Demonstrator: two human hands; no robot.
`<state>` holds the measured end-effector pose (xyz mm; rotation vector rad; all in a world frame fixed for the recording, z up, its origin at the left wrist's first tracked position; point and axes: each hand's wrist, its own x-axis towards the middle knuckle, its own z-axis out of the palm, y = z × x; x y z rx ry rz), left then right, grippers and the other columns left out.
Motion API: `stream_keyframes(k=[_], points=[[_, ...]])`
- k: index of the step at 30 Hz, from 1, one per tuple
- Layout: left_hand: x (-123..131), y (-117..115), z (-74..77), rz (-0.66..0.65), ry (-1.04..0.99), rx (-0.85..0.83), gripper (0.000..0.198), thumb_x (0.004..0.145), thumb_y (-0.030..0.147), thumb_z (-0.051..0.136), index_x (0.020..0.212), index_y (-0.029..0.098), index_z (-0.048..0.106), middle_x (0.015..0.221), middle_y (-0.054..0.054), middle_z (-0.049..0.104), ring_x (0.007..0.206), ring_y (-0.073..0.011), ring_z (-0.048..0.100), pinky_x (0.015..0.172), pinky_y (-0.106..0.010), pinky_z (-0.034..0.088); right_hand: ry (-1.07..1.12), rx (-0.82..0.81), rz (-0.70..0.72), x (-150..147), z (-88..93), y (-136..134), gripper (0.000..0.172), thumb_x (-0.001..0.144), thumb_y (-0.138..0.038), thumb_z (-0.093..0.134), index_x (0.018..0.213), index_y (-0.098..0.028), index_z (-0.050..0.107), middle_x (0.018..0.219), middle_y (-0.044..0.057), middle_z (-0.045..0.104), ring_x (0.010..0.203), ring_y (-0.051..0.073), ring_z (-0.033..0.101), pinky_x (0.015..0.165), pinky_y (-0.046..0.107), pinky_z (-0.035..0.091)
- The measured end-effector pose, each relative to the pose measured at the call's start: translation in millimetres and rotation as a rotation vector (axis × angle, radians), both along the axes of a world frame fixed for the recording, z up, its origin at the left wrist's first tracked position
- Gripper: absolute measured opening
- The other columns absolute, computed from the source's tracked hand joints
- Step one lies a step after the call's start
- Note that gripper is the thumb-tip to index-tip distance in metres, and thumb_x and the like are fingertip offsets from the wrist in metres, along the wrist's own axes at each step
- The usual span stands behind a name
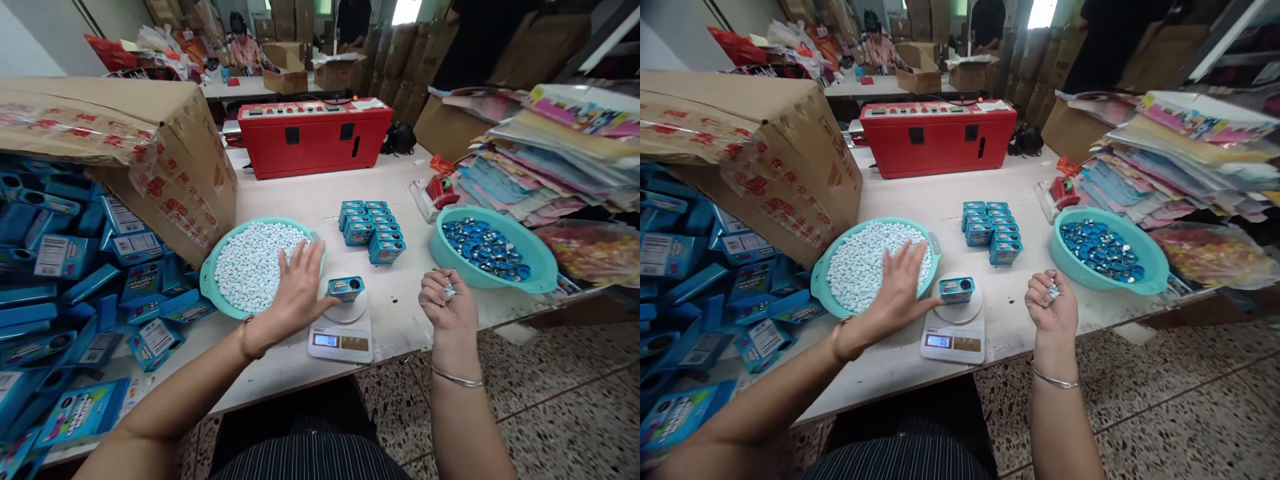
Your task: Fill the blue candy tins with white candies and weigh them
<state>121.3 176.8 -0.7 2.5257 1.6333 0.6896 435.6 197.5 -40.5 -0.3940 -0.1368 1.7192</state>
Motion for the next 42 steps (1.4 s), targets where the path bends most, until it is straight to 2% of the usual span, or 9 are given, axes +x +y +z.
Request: stream_keyframes(k=[3,6,9,13,21,25,31,37,42], points=[[-32.6,-24.1,38.0,0.163,-0.068,0.194,0.087,0.084,0.052,0.064,0.15,0.026,0.015,0.148,-0.016,0.041,0.145,-0.039,0.026,0.116,-0.067,0.014,0.035,-0.032,-0.054,2.4,-3.7,-0.9,0.017,0.085,-0.011,0.056,0.078,-0.023,0.046,0.061,-0.007,0.048,0.04,0.006,0.04,0.035,0.017,0.033],[-58.0,-41.0,49.2,0.228,-0.103,0.257,0.076,0.085,0.045,0.065,0.148,0.03,0.024,0.138,-0.013,0.05,0.141,-0.0368,0.034,0.116,-0.064,0.021,0.056,-0.055,-0.103,0.0,-11.1,-1.4,0.017,0.086,-0.011,0.056,0.078,-0.023,0.046,0.06,-0.007,0.047,0.039,0.006,0.04,0.034,0.016,0.032],[-70.5,-47.1,34.2,0.233,-0.103,0.22,0.07,0.086,0.041,0.065,0.145,0.03,0.03,0.131,-0.014,0.053,0.137,-0.0378,0.039,0.112,-0.065,0.026,0.066,-0.08,-0.136,-3.8,-18.7,-1.9,0.017,0.086,-0.012,0.055,0.077,-0.022,0.045,0.059,-0.007,0.047,0.038,0.006,0.04,0.033,0.016,0.031],[-67.6,-44.0,9.4,0.216,-0.106,0.159,0.068,0.087,0.039,0.064,0.145,0.029,0.03,0.132,-0.014,0.053,0.135,-0.0378,0.04,0.111,-0.064,0.028,0.066,-0.113,-0.141,-3.8,-23.5,-3.3,0.017,0.088,-0.013,0.051,0.076,-0.022,0.044,0.058,-0.007,0.048,0.038,0.006,0.04,0.033,0.016,0.031],[-21.2,-15.5,-20.5,0.038,-0.131,-0.067,0.066,0.089,0.039,0.06,0.145,0.021,0.029,0.14,-0.018,0.048,0.14,-0.0394,0.031,0.111,-0.071,0.014,0.064,-0.112,-0.138,-0.3,-25.1,-0.9,0.015,0.088,-0.013,0.051,0.078,-0.022,0.045,0.058,-0.006,0.048,0.038,0.007,0.041,0.033,0.016,0.031],[5.9,-0.6,-24.3,-0.058,-0.102,-0.18,0.073,0.084,0.037,0.067,0.145,0.019,0.031,0.139,-0.019,0.048,0.14,-0.0409,0.03,0.11,-0.074,0.012,0.038,-0.113,-0.102,-8.3,-21.0,4.1,0.015,0.088,-0.012,0.052,0.078,-0.022,0.045,0.058,-0.007,0.048,0.038,0.007,0.041,0.033,0.015,0.032],[27.3,9.0,-23.9,-0.08,-0.054,-0.242,0.076,0.079,0.033,0.073,0.143,0.019,0.033,0.137,-0.018,0.049,0.14,-0.0404,0.03,0.111,-0.074,0.013,-0.044,-0.156,-0.076,-41.0,-3.6,13.3,0.019,0.092,-0.017,0.05,0.075,-0.021,0.044,0.056,-0.007,0.046,0.038,0.005,0.041,0.033,0.014,0.031],[27.0,4.0,-34.5,-0.05,-0.071,-0.19,0.077,0.08,0.033,0.072,0.144,0.02,0.032,0.137,-0.017,0.05,0.14,-0.0399,0.031,0.112,-0.073,0.014,-0.226,-0.169,-0.082,-95.7,17.4,23.7,0.022,0.096,-0.029,0.051,0.077,-0.02,0.048,0.055,-0.009,0.043,0.036,0.004,0.035,0.035,0.014,0.031],[15.9,-4.0,-43.6,0.026,-0.092,-0.16,0.077,0.081,0.034,0.071,0.145,0.018,0.032,0.137,-0.019,0.05,0.139,-0.0411,0.032,0.111,-0.073,0.014,-0.416,-0.136,-0.198,-128.3,21.7,30.0,0.026,0.088,-0.038,0.065,0.077,-0.019,0.05,0.057,-0.009,0.044,0.04,0.003,0.037,0.039,0.015,0.033]])
